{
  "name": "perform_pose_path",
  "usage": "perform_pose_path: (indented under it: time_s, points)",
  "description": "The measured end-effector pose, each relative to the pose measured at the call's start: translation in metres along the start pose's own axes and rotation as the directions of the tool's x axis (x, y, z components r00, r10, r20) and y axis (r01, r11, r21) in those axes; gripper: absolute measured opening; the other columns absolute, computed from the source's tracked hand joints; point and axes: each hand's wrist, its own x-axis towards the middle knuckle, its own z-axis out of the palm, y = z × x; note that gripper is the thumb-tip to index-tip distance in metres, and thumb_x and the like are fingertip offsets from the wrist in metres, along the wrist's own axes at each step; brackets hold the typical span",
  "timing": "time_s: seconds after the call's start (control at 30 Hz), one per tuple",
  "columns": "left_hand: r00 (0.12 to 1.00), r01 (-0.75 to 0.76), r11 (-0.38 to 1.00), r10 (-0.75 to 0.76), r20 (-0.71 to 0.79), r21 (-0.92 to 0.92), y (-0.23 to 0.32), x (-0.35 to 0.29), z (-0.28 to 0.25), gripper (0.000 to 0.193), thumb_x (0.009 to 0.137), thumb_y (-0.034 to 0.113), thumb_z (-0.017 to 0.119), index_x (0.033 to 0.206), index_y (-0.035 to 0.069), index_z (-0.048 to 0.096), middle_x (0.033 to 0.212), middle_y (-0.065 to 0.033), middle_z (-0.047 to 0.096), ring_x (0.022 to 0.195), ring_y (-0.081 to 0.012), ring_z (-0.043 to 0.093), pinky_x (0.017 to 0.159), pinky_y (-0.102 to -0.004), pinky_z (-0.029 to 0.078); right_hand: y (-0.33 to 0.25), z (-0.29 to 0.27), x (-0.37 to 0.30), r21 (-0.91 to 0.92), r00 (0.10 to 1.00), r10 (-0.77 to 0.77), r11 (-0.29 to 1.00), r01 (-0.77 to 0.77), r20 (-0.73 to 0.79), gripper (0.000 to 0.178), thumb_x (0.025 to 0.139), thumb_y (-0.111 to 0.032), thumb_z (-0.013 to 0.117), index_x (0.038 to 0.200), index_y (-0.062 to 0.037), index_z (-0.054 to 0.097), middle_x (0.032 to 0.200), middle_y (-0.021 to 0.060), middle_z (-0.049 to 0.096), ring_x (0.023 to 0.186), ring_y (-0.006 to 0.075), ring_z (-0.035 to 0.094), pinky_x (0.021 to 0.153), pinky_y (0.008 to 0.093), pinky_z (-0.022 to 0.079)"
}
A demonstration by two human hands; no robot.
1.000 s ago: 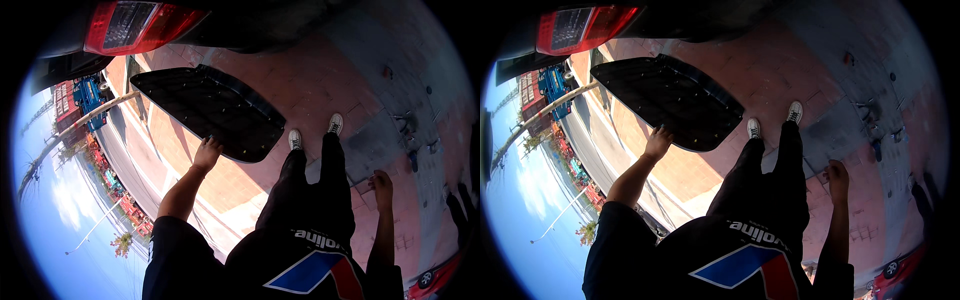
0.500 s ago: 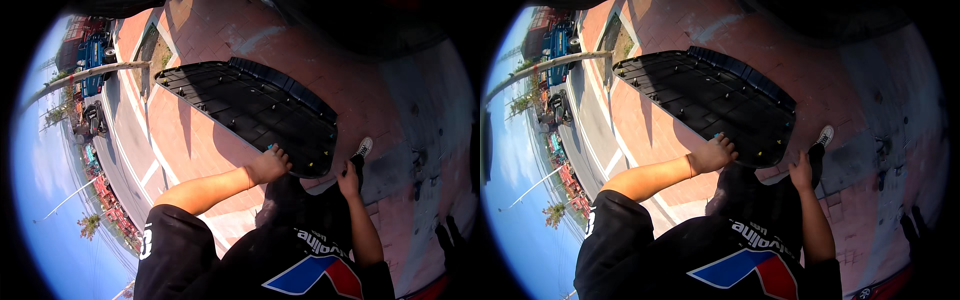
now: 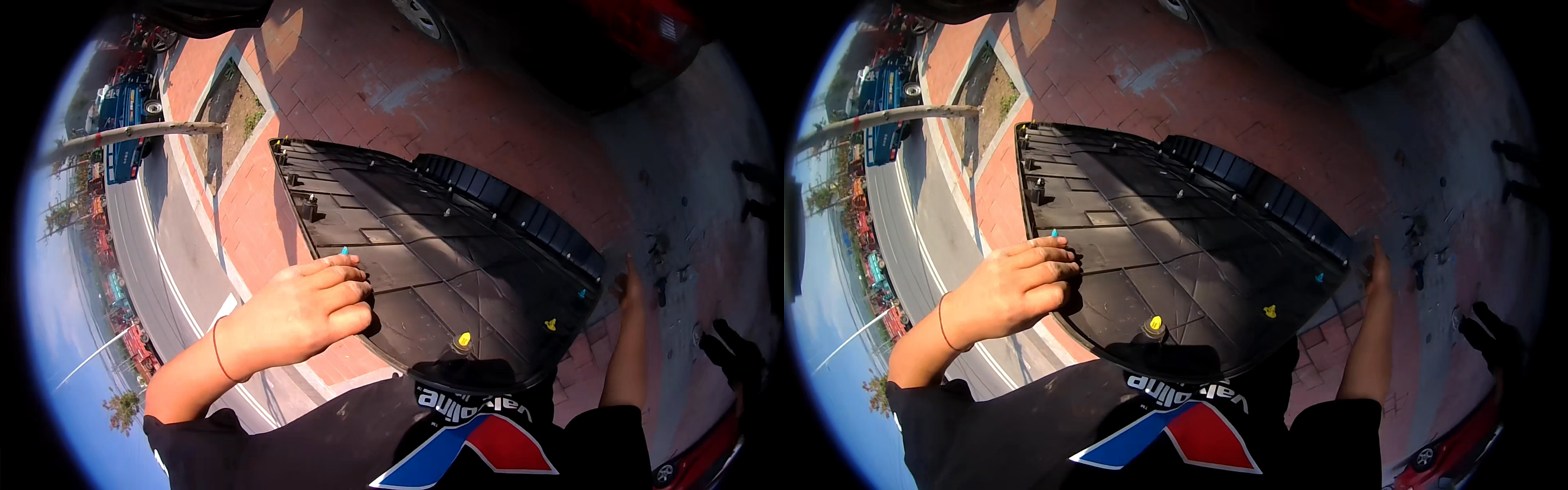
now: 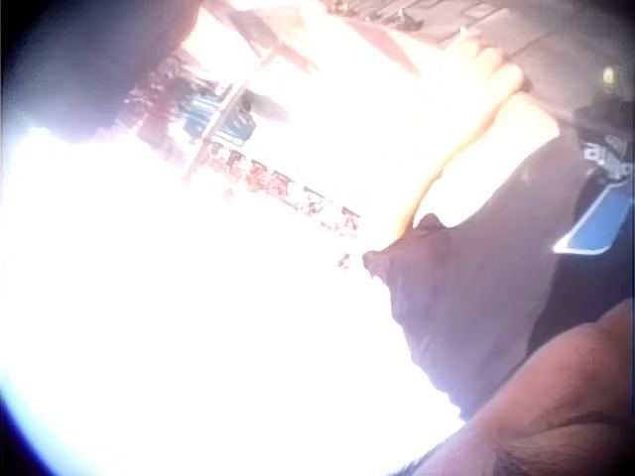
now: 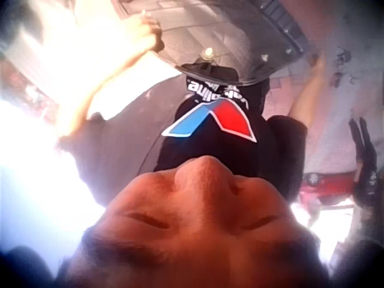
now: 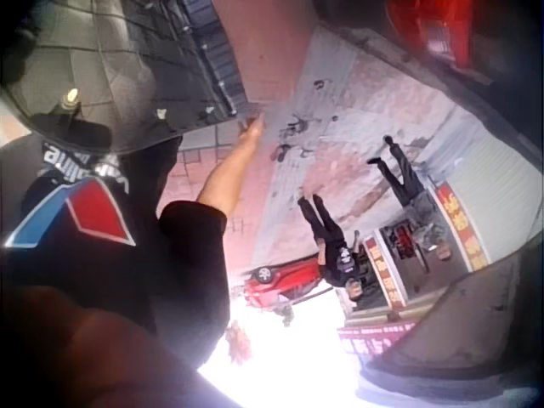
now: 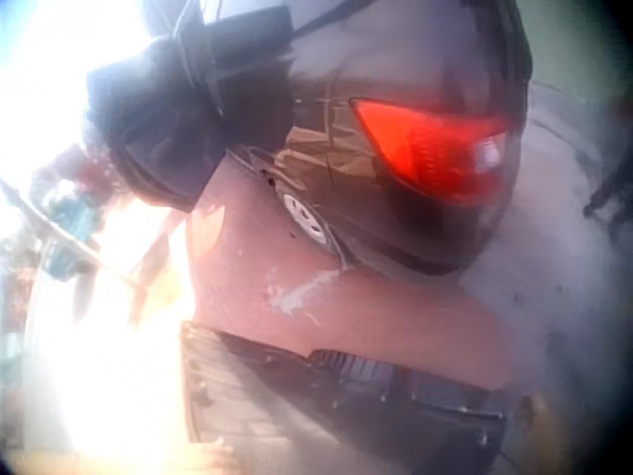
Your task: The person applies yellow tape to the underside of an open car trunk lid, smoothing it along the edges and seams. The person then picks up a black plastic trunk liner panel, aligns it, and prepares to install it into the trunk.
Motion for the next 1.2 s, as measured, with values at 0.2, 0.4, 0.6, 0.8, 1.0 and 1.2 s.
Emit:
perform_pose_path:
  time_s: [0.2, 0.4, 0.6, 0.8, 1.0, 1.2]
  points:
    - [0.987, 0.156, 0.968, -0.159, -0.003, -0.197, -0.024, -0.051, -0.056, 0.022, 0.070, -0.002, 0.076, 0.085, 0.005, 0.062, 0.103, -0.0079, 0.074, 0.111, -0.0306, 0.070, 0.102, -0.0516, 0.054, -0.069, 0.013, -0.095, -0.736, 0.965, 0.197, 0.677, -0.008, 0.171, 0.096, 0.082, -0.066, 0.074, 0.145, 0.0022, 0.052, 0.142, 0.0216, 0.055, 0.129, 0.0341, 0.054, 0.104, 0.0492, 0.044]
    - [0.989, 0.146, 0.959, -0.135, 0.063, -0.241, -0.080, -0.053, -0.073, 0.022, 0.073, 0.004, 0.082, 0.086, 0.004, 0.064, 0.102, -0.0082, 0.074, 0.113, -0.0312, 0.070, 0.101, -0.0508, 0.054, 0.034, 0.022, -0.114, -0.867, 0.929, 0.286, 0.493, 0.069, 0.236, 0.075, 0.082, -0.048, 0.080, 0.129, 0.0084, 0.063, 0.125, 0.0231, 0.066, 0.113, 0.0299, 0.065, 0.096, 0.0399, 0.050]
    - [0.989, 0.149, 0.954, -0.144, 0.040, -0.262, -0.114, -0.049, -0.098, 0.022, 0.072, 0.001, 0.083, 0.085, 0.002, 0.066, 0.104, -0.0110, 0.072, 0.117, -0.0342, 0.066, 0.101, -0.0490, 0.053, 0.072, 0.024, -0.187, -0.628, 0.960, -0.014, 0.754, 0.194, 0.280, 0.037, 0.084, -0.023, 0.079, 0.101, 0.0095, 0.072, 0.083, 0.0116, 0.074, 0.073, 0.0182, 0.070, 0.071, 0.0354, 0.055]
    - [0.981, 0.192, 0.964, -0.189, 0.034, -0.186, -0.144, -0.077, -0.075, 0.025, 0.068, 0.004, 0.085, 0.088, 0.007, 0.071, 0.115, -0.0123, 0.063, 0.116, -0.0369, 0.062, 0.094, -0.0449, 0.053, 0.120, 0.028, -0.193, -0.640, 0.976, -0.099, 0.740, 0.204, 0.196, 0.033, 0.084, -0.021, 0.077, 0.098, 0.0086, 0.072, 0.084, 0.0119, 0.074, 0.075, 0.0182, 0.067, 0.073, 0.0362, 0.053]
    - [0.972, 0.231, 0.930, -0.237, 0.015, -0.287, -0.171, -0.105, -0.045, 0.022, 0.072, 0.004, 0.083, 0.091, 0.006, 0.072, 0.143, -0.0231, 0.054, 0.129, -0.0420, 0.057, 0.103, -0.0459, 0.050, 0.117, 0.044, -0.201, -0.747, 0.959, -0.212, 0.604, 0.279, 0.187, 0.041, 0.084, -0.032, 0.076, 0.095, 0.0067, 0.071, 0.080, 0.0199, 0.071, 0.072, 0.0318, 0.068, 0.073, 0.0417, 0.052]
    - [0.882, 0.418, 0.833, -0.468, -0.056, -0.363, -0.185, -0.098, -0.023, 0.048, 0.079, 0.011, 0.084, 0.122, 0.008, 0.062, 0.153, -0.0222, 0.044, 0.138, -0.0397, 0.050, 0.109, -0.0441, 0.045, 0.125, 0.035, -0.189, -0.803, 0.950, -0.214, 0.511, 0.308, 0.228, 0.041, 0.084, -0.034, 0.077, 0.086, 0.0066, 0.069, 0.075, 0.0201, 0.069, 0.069, 0.0306, 0.066, 0.068, 0.0434, 0.050]
